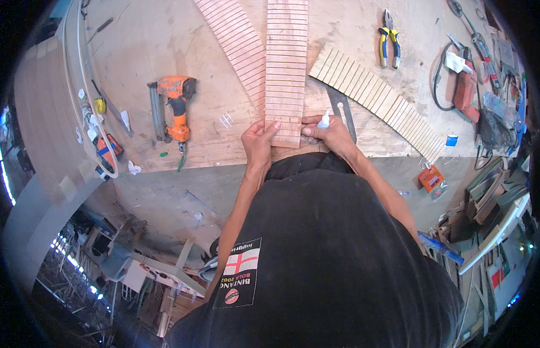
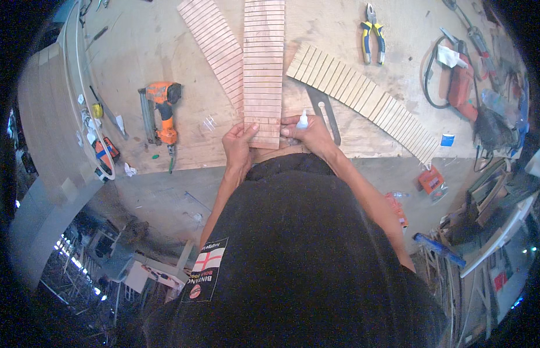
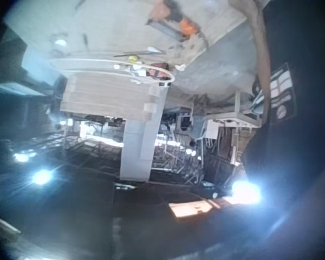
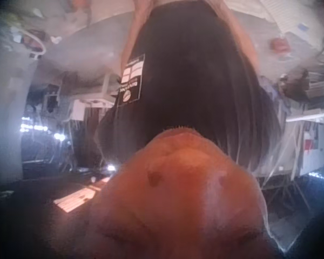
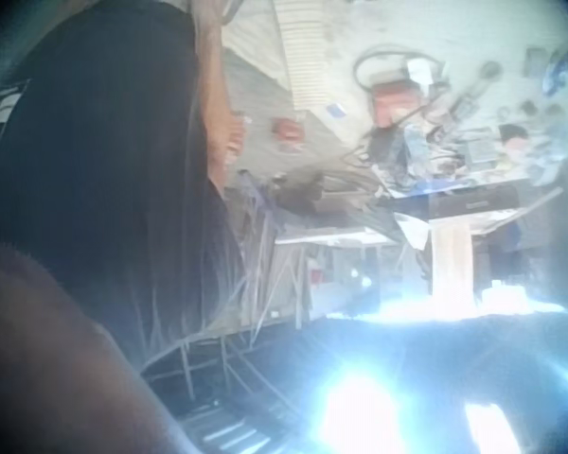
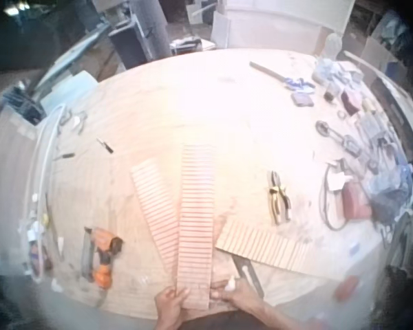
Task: The person applies glue to the edges of thin wooden strips and joins them side-by-side on a workbench to form a curved panel. They repeatedly pick up strips, apply adhesive, and press them into place, gradually building a larger curved assembly.
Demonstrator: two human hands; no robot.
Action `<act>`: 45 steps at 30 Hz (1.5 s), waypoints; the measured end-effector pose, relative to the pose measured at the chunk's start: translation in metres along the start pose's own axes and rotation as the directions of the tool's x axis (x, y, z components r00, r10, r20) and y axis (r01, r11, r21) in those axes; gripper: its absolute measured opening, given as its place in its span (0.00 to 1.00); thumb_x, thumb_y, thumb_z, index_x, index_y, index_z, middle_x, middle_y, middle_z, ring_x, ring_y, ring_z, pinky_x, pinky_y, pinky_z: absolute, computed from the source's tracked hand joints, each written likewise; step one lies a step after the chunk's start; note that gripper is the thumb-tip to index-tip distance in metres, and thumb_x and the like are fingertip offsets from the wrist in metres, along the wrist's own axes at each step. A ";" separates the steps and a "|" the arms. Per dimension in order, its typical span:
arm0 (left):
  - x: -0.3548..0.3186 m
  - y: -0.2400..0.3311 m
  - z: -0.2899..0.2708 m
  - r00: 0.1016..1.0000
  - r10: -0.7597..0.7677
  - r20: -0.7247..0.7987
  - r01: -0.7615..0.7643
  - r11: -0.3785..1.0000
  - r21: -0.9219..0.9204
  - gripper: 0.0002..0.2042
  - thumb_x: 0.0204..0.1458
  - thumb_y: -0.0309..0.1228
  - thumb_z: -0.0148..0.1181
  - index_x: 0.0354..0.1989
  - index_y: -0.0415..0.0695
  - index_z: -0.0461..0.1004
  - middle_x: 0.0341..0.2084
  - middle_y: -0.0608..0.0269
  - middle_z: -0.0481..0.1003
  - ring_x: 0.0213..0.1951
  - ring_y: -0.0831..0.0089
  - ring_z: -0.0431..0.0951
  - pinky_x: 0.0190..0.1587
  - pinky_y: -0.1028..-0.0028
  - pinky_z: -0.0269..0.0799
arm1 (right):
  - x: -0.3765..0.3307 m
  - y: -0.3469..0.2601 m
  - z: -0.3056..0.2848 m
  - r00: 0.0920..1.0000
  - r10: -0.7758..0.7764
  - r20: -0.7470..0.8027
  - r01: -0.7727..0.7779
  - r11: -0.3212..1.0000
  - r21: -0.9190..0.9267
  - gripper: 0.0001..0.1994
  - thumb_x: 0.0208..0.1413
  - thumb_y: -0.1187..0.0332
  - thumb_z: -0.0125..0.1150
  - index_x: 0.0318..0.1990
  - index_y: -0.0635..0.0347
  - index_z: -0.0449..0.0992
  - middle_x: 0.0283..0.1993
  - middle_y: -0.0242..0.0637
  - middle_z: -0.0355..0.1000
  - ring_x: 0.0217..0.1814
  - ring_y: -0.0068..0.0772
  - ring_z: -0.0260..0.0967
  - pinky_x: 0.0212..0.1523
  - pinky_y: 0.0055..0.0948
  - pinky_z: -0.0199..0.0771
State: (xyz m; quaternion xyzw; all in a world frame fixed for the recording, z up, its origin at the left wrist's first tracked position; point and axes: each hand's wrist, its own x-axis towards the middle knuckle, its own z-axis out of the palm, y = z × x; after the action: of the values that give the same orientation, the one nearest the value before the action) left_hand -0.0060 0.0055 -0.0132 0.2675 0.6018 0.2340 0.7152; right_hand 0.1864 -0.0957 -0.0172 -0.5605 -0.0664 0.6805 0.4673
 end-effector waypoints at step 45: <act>0.013 0.007 -0.020 0.990 -0.069 0.126 0.055 0.992 0.113 0.09 0.63 0.24 0.62 0.48 0.35 0.79 0.46 0.52 0.83 0.46 0.62 0.84 0.54 0.61 0.82 | 0.005 0.008 0.003 0.997 0.010 -0.070 -0.012 0.999 -0.029 0.08 0.56 0.70 0.74 0.38 0.66 0.83 0.33 0.38 0.81 0.31 0.25 0.77 0.34 0.29 0.77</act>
State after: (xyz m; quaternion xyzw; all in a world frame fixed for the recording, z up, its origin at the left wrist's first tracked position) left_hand -0.0237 0.0215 -0.0208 0.3022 0.5738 0.1604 0.7441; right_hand 0.1801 -0.0953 -0.0241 -0.5913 -0.0569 0.6620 0.4571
